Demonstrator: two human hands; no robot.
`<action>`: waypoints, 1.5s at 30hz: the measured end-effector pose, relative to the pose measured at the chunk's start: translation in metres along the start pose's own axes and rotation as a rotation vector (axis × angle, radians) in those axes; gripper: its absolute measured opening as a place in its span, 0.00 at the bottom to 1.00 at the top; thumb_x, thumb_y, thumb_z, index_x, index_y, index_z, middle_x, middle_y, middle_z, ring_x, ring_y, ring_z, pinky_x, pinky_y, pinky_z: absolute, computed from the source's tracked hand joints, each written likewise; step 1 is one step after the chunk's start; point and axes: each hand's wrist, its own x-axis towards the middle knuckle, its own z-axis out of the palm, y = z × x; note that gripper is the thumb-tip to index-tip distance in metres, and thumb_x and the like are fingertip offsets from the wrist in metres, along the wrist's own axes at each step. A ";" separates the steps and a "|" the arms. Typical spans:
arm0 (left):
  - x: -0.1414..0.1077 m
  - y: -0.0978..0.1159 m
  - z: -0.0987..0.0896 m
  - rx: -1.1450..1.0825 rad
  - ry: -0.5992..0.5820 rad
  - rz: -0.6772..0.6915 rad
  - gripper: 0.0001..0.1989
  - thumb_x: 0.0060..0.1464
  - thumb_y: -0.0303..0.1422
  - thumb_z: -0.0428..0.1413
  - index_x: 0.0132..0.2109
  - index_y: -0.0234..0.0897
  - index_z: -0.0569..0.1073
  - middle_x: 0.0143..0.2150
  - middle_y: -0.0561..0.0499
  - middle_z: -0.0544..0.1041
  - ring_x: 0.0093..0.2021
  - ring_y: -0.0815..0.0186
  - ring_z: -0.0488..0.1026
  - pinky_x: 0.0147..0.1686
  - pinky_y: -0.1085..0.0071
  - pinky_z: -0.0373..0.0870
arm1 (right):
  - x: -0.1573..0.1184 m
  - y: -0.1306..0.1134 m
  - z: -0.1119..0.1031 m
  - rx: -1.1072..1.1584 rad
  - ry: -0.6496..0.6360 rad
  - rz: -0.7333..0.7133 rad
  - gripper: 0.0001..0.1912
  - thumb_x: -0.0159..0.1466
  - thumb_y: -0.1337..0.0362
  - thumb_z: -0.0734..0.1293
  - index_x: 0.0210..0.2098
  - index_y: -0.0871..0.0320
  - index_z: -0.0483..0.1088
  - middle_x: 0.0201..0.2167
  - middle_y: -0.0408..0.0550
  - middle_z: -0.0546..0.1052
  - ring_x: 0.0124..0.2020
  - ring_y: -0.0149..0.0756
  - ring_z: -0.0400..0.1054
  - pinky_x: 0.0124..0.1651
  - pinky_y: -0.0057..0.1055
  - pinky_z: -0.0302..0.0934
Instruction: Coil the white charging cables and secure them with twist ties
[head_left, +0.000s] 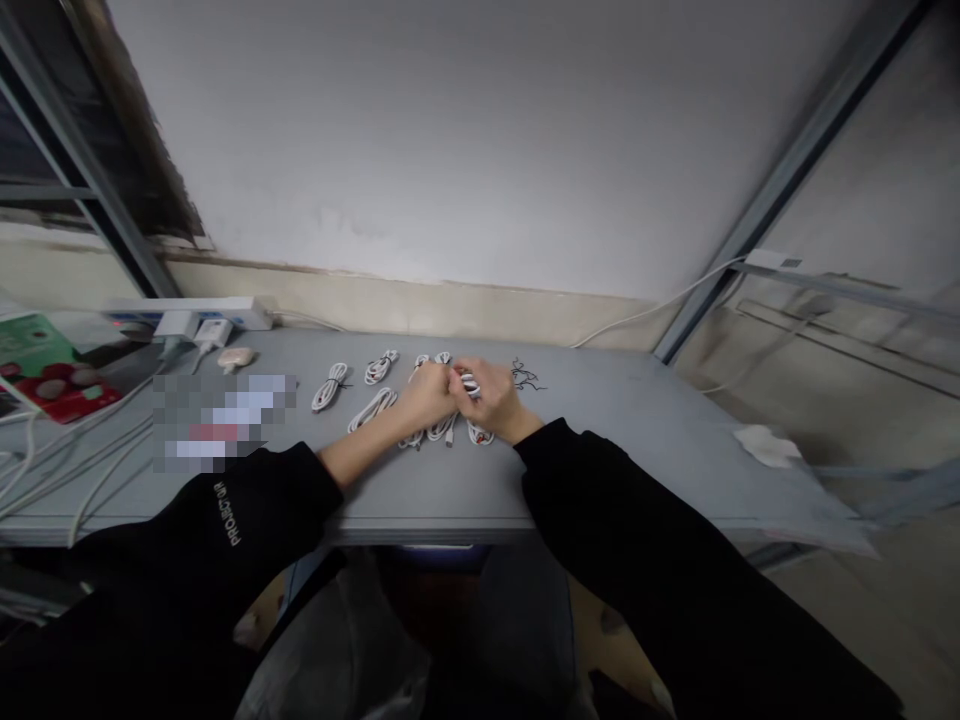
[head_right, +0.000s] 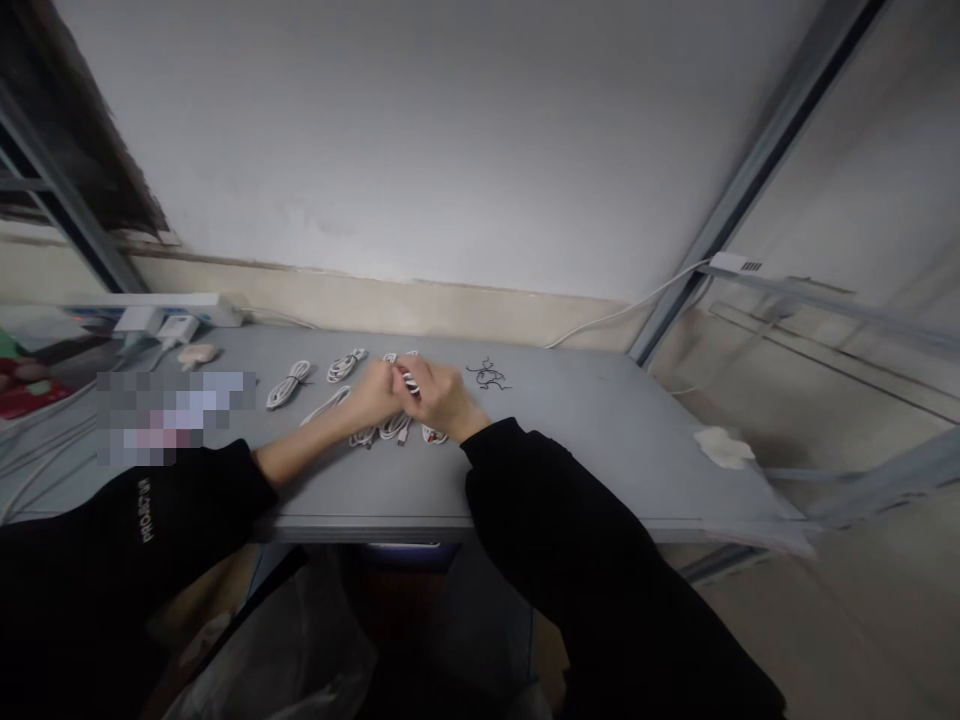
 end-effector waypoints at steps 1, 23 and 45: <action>0.000 0.000 0.000 0.053 -0.002 0.002 0.14 0.46 0.29 0.53 0.17 0.39 0.59 0.14 0.50 0.63 0.22 0.64 0.66 0.22 0.69 0.55 | 0.000 0.001 0.000 -0.005 0.000 -0.011 0.14 0.69 0.61 0.55 0.37 0.57 0.71 0.29 0.51 0.76 0.28 0.35 0.70 0.31 0.32 0.63; 0.001 0.002 -0.002 0.392 -0.111 0.140 0.15 0.61 0.36 0.48 0.51 0.34 0.70 0.40 0.42 0.79 0.39 0.58 0.76 0.37 0.66 0.67 | 0.006 0.010 -0.003 0.096 0.055 0.381 0.19 0.71 0.53 0.52 0.32 0.55 0.66 0.25 0.43 0.70 0.26 0.31 0.65 0.34 0.29 0.59; 0.010 -0.011 0.007 -0.241 0.092 -0.165 0.10 0.61 0.34 0.47 0.31 0.37 0.65 0.24 0.54 0.69 0.26 0.68 0.68 0.30 0.72 0.62 | -0.015 0.115 -0.063 0.148 -0.771 0.899 0.03 0.53 0.68 0.71 0.25 0.60 0.73 0.22 0.42 0.71 0.25 0.29 0.62 0.32 0.28 0.55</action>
